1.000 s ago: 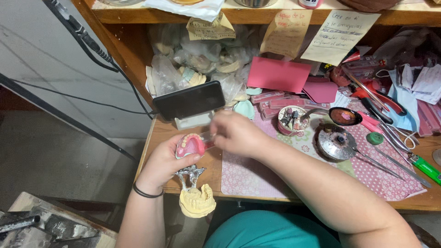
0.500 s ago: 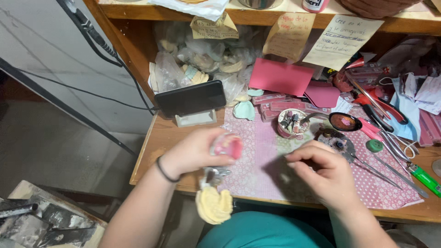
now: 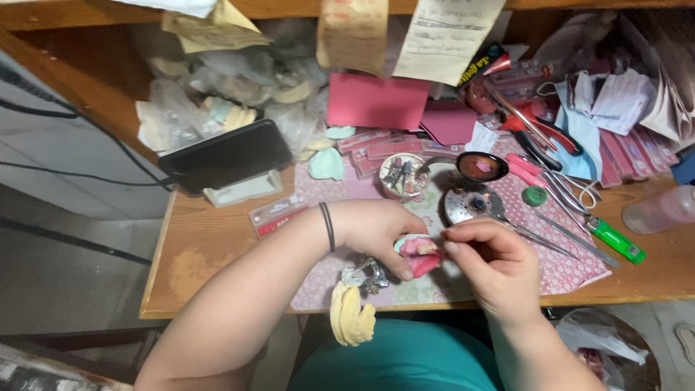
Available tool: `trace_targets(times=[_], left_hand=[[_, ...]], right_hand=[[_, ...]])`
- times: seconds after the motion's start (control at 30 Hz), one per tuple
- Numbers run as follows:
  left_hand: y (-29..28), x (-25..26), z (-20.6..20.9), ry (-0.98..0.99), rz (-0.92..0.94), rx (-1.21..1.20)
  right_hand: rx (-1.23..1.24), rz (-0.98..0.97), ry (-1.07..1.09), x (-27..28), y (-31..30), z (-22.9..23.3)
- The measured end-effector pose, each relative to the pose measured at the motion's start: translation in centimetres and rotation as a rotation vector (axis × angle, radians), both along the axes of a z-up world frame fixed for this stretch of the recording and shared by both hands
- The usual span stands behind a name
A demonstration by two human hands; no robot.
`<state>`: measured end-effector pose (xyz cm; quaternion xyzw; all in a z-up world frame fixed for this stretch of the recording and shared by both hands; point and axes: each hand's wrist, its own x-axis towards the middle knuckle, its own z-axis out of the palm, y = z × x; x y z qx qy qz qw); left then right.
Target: The person uses a fine brush to apply a pink substance to a dental prosthetic held in their left hand. They repeatedly dip the brush into a small container to reload the material and carefully paint the prosthetic's surface. The person then picks up a second prosthetic and joins the two pieces together.
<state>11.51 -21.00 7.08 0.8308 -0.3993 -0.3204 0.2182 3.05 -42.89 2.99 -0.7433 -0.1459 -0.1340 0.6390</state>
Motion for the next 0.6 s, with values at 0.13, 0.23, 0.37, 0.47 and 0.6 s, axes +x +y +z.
trace_targets(times=[0.13,0.23,0.37,0.47,0.6], left_hand=[[0.3,0.7,-1.5,0.018,-0.006,-0.024],[0.7,0.8,-1.8,0.086,0.036,-0.07],[1.1,1.0,-2.2,0.174,0.07,-0.128],[1.4,1.1,-2.5,0.187,0.069,-0.175],[1.6,1.3,-3.7,0.106,0.044,-0.202]], right_hand=[[0.12,0.038,0.118,0.2,0.2,-1.2],[0.019,-0.023,0.095,0.4,0.4,-1.5],[-0.048,-0.001,0.014,0.6,1.0,-1.4],[-0.096,-0.002,-0.062,0.6,1.4,-1.1],[-0.231,-0.006,-0.251,0.3,0.7,-1.0]])
